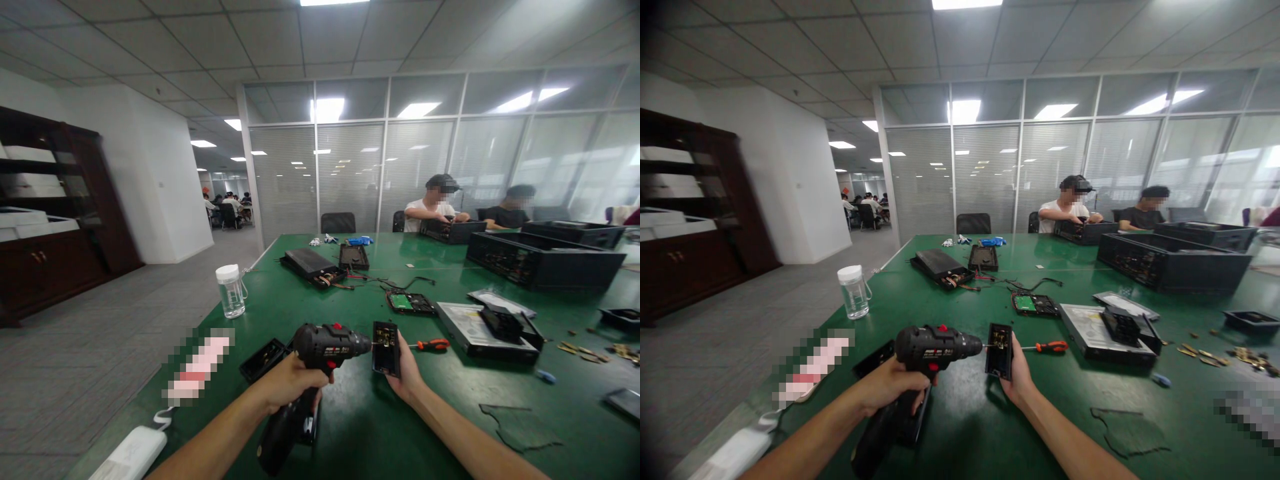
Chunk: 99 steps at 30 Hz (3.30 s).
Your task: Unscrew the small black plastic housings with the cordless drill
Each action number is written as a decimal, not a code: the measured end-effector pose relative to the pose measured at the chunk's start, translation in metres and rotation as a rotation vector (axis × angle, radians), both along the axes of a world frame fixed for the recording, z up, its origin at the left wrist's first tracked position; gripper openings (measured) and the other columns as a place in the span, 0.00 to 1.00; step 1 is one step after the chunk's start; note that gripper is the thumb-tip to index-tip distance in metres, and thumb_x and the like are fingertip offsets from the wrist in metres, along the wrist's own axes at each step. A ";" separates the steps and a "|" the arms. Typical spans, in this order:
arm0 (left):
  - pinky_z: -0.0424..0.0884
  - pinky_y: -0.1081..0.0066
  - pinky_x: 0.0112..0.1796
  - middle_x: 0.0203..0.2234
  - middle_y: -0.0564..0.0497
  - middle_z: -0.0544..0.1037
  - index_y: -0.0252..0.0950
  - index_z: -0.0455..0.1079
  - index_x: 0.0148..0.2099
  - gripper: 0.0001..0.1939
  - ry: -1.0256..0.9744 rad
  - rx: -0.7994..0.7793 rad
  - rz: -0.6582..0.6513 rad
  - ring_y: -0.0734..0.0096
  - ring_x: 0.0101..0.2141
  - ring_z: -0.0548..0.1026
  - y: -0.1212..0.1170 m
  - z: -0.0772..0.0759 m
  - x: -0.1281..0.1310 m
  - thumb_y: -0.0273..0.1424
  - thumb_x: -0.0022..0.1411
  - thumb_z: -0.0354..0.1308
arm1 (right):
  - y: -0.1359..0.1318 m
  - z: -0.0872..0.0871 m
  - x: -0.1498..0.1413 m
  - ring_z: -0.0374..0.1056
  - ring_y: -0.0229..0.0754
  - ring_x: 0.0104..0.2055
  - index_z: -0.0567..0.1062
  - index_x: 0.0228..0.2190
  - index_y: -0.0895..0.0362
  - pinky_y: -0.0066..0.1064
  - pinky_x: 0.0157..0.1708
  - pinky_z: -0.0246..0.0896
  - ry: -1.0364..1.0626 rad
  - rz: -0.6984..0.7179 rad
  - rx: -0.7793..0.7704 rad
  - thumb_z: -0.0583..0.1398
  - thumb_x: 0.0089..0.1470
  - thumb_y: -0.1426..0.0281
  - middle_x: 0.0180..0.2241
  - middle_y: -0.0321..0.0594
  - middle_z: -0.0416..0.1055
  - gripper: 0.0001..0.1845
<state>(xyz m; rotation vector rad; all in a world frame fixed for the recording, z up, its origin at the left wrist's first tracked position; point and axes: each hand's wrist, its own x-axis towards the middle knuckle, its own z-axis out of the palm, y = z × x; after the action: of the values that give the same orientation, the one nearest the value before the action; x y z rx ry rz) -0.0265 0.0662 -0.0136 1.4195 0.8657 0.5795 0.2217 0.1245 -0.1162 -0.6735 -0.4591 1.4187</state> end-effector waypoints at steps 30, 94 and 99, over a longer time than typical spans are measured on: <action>0.59 0.73 0.22 0.14 0.53 0.68 0.31 0.67 0.32 0.10 0.015 0.024 0.007 0.75 0.17 0.64 0.000 -0.002 0.000 0.30 0.46 0.52 | 0.000 0.001 0.002 0.69 0.43 0.30 0.71 0.30 0.55 0.31 0.23 0.63 -0.009 0.024 -0.014 0.57 0.46 0.57 0.26 0.37 0.73 0.15; 0.59 0.75 0.20 0.13 0.55 0.67 0.31 0.66 0.33 0.09 -0.002 0.026 -0.003 0.76 0.16 0.64 -0.004 0.000 0.003 0.29 0.46 0.53 | 0.003 -0.006 0.004 0.68 0.41 0.26 0.72 0.31 0.56 0.32 0.25 0.64 -0.012 -0.002 0.001 0.56 0.46 0.56 0.25 0.37 0.72 0.16; 0.59 0.74 0.20 0.13 0.55 0.66 0.31 0.66 0.33 0.10 -0.013 0.020 -0.013 0.76 0.16 0.64 -0.002 0.000 0.003 0.30 0.46 0.53 | 0.003 -0.004 0.003 0.68 0.40 0.25 0.72 0.30 0.55 0.31 0.25 0.63 0.009 -0.019 -0.011 0.57 0.46 0.57 0.25 0.35 0.72 0.15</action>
<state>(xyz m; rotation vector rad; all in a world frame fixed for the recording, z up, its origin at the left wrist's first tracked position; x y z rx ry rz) -0.0233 0.0641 -0.0133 1.4373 0.8420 0.5880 0.2247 0.1273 -0.1198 -0.6784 -0.4373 1.4064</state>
